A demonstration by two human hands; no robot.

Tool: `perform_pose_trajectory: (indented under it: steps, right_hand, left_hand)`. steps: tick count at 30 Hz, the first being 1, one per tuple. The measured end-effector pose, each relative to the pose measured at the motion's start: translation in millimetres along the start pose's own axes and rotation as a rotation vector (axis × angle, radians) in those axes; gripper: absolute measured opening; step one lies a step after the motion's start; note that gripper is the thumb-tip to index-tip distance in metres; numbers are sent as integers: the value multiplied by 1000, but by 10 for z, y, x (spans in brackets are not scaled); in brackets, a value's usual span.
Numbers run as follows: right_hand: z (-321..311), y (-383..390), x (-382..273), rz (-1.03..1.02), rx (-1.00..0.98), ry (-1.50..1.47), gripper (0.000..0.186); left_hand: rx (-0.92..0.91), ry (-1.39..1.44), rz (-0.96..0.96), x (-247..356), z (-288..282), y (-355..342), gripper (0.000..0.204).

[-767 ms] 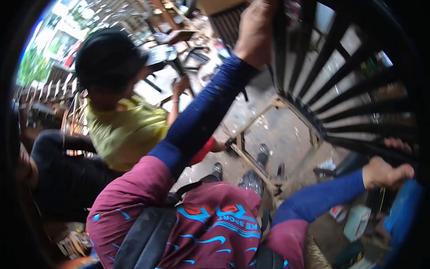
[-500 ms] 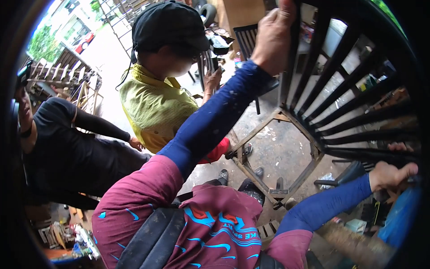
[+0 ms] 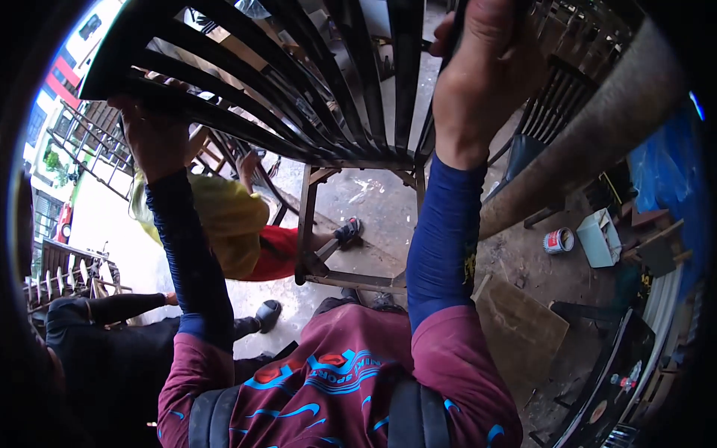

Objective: Repairing a wooden chair using a hammer and a power drill to secure components.

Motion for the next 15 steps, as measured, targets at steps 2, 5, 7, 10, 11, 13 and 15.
perform_pose_trajectory:
  steps: [2, 5, 7, 10, 11, 13, 15]
  right_hand:
    - [83, -438, -291, -50, -25, 25, 72]
    - [87, -706, -714, -108, -67, 109, 79]
    - [-128, -565, -1031, -36, -38, 97, 79]
    - [-778, 196, -1570, -17, 26, 64, 79]
    - [-1018, 368, -1831, -24, 6, 40, 77]
    - [-1497, 721, -2365, -25, -15, 44, 76]
    - [-1741, 779, -2825, -64, 50, 86, 66]
  left_hand:
    - [-243, 111, -63, 337, 419, -91, 69]
    - [78, -201, 187, 984, 663, 222, 68]
    - [63, -218, 204, 1260, 714, 525, 67]
    - [-82, -196, 244, 1577, 270, 1350, 64]
    - [-100, -198, 231, 1668, 209, 1705, 64]
    - [-78, -235, 227, 1854, 37, 2397, 63]
    - [-103, -330, 296, 2062, 147, 2750, 63]
Point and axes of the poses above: each hand's wrist, its own y-axis away from the middle knuckle, its own z-axis out of the palm, x = y × z, the point moved 9 cm from there along -y, towards the middle knuckle, and after that the axes turned 9 degrees about x, right-handed, at the moved point
